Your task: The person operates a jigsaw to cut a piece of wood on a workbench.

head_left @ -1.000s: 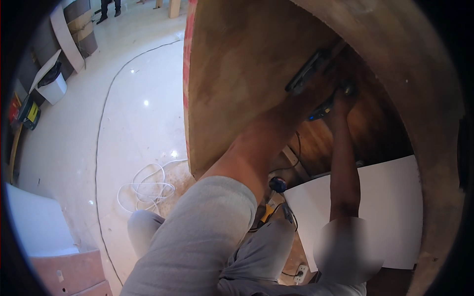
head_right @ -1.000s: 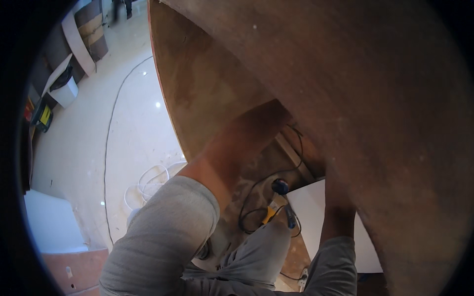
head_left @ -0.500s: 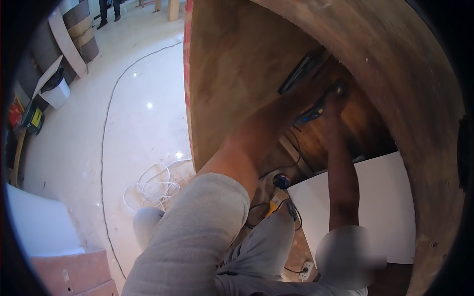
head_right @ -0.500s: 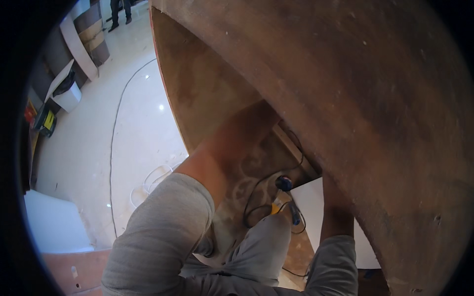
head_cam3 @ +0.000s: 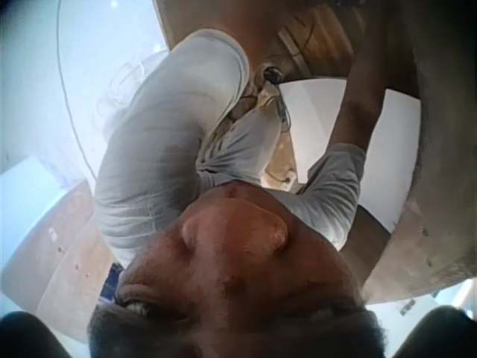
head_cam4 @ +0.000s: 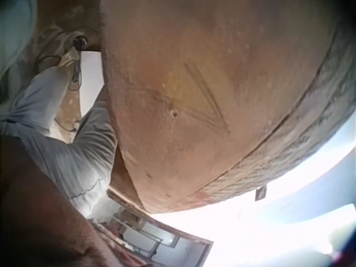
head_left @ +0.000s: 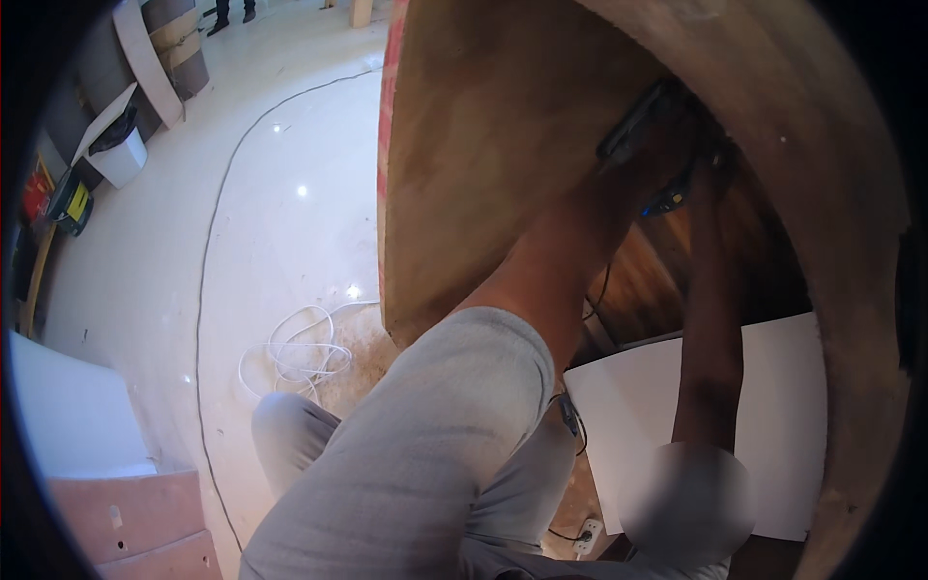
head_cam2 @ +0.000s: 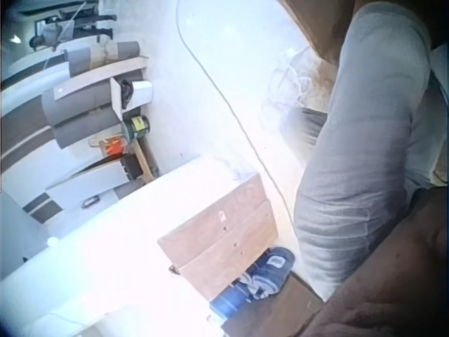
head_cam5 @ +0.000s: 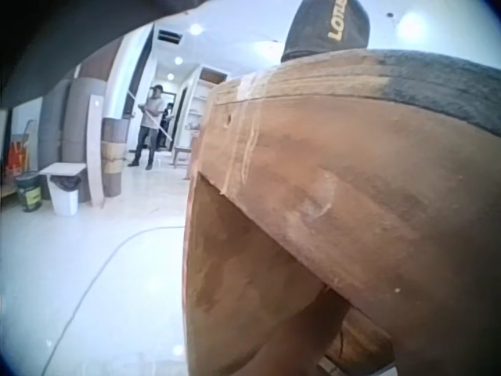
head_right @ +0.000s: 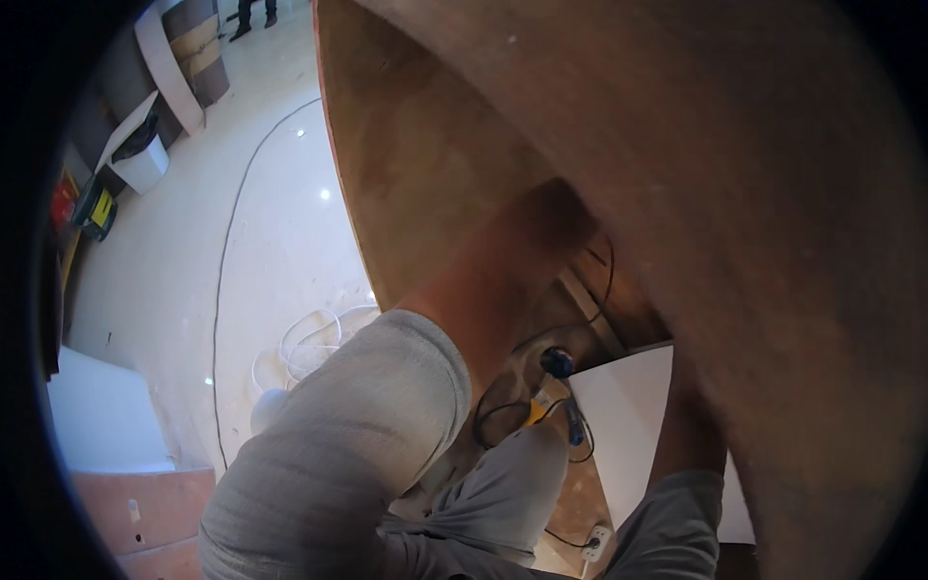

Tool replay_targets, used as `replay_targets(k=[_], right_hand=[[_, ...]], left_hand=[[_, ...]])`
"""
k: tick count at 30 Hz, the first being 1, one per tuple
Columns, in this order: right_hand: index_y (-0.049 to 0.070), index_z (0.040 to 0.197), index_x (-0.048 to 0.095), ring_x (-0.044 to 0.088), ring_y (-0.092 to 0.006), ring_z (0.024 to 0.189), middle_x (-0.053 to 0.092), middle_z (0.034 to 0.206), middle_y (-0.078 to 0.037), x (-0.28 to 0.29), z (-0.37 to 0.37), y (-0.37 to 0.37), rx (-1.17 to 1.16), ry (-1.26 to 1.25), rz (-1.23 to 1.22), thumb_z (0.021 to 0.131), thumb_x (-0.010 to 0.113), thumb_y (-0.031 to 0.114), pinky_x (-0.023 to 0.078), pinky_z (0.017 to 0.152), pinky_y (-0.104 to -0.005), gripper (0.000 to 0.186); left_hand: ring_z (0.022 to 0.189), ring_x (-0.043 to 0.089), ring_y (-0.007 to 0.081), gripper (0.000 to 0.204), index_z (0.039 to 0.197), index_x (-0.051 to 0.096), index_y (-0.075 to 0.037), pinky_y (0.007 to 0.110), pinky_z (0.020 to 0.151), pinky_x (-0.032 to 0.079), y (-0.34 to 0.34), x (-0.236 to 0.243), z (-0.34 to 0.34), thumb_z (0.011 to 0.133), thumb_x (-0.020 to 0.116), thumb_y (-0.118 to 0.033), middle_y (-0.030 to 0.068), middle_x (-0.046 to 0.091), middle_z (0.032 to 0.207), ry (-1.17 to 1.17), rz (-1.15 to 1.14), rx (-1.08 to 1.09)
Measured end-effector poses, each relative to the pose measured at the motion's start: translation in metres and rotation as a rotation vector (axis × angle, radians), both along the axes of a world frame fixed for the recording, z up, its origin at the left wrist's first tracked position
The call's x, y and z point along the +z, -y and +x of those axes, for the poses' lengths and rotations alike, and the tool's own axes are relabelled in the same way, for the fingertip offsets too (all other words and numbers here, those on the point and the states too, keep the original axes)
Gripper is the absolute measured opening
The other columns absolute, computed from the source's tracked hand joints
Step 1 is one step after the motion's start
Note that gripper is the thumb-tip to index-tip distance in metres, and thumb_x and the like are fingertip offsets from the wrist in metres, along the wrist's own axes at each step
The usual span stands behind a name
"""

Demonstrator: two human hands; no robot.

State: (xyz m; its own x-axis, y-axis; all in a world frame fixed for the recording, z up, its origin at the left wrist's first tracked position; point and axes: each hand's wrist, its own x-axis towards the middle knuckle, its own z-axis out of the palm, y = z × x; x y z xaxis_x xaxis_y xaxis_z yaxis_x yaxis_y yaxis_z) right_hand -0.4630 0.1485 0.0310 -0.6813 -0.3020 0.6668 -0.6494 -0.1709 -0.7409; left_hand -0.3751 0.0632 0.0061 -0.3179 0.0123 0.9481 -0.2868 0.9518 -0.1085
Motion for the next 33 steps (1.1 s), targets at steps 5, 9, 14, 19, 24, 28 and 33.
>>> replay_targets(k=[5, 9, 14, 19, 24, 28, 33], right_hand=[[-0.001, 0.131, 0.041, 0.053, -0.0249, 0.115, 0.052, 0.126, -0.014, -0.065, 0.008, -0.001, -0.04, 0.028, 0.04, 0.077, 0.065, 0.005, 0.042, 0.099, -0.0347, 0.059], [-0.001, 0.131, 0.041, 0.053, -0.0249, 0.115, 0.052, 0.126, -0.014, -0.097, 0.007, -0.004, -0.08, 0.03, 0.057, 0.077, 0.066, 0.006, 0.042, 0.099, -0.0347, 0.059], [-0.001, 0.13, 0.041, 0.053, -0.0248, 0.115, 0.051, 0.126, -0.014, -0.125, -0.002, -0.006, -0.149, 0.011, 0.06, 0.078, 0.067, 0.007, 0.042, 0.099, -0.0346, 0.059], [0.0, 0.13, 0.042, 0.053, -0.0252, 0.114, 0.052, 0.125, -0.014, -0.109, 0.001, 0.006, -0.148, -0.002, 0.025, 0.078, 0.066, 0.008, 0.042, 0.098, -0.0344, 0.058], [0.0, 0.131, 0.041, 0.053, -0.0259, 0.115, 0.052, 0.126, -0.015, -0.054, -0.005, -0.005, -0.051, 0.035, 0.008, 0.078, 0.067, 0.01, 0.041, 0.099, -0.0349, 0.059], [0.0, 0.131, 0.041, 0.053, -0.0264, 0.116, 0.052, 0.126, -0.015, 0.003, 0.007, -0.006, 0.026, 0.045, 0.001, 0.078, 0.067, 0.011, 0.041, 0.099, -0.0354, 0.06], [0.001, 0.132, 0.041, 0.052, -0.0271, 0.117, 0.052, 0.127, -0.016, 0.031, 0.023, -0.021, 0.038, 0.02, 0.018, 0.078, 0.067, 0.013, 0.04, 0.1, -0.0359, 0.061]], left_hand=[[0.134, 0.035, 0.0268, 0.04, 0.12, 0.058, -0.005, 0.045, 0.117, 0.015, 0.004, -0.034, 0.006, 0.083, 0.05, -0.017, 0.0116, 0.051, 0.132, 0.074, -0.031, 0.002], [0.133, 0.036, 0.027, 0.04, 0.12, 0.058, -0.004, 0.045, 0.117, 0.015, -0.001, -0.064, 0.013, 0.082, 0.05, -0.017, 0.012, 0.051, 0.132, 0.159, -0.061, 0.027], [0.133, 0.037, 0.0273, 0.04, 0.12, 0.058, -0.004, 0.045, 0.117, 0.016, -0.005, -0.088, 0.021, 0.082, 0.051, -0.017, 0.0124, 0.051, 0.132, 0.262, -0.09, 0.089], [0.132, 0.037, 0.0272, 0.04, 0.119, 0.059, -0.006, 0.046, 0.116, 0.016, 0.009, -0.084, 0.017, 0.082, 0.052, -0.018, 0.0105, 0.052, 0.129, 0.182, -0.133, 0.045], [0.132, 0.037, 0.0275, 0.04, 0.119, 0.058, -0.005, 0.046, 0.116, 0.018, 0.001, -0.041, 0.009, 0.082, 0.052, -0.018, 0.0107, 0.053, 0.129, -0.009, -0.095, -0.056], [0.132, 0.038, 0.0277, 0.04, 0.12, 0.058, -0.004, 0.046, 0.115, 0.019, 0.002, -0.016, 0.013, 0.082, 0.052, -0.018, 0.0108, 0.053, 0.128, -0.052, -0.076, -0.073], [0.132, 0.038, 0.0279, 0.041, 0.12, 0.057, -0.004, 0.046, 0.115, 0.02, -0.003, -0.006, 0.023, 0.082, 0.052, -0.018, 0.0111, 0.053, 0.127, -0.043, -0.049, -0.114]])
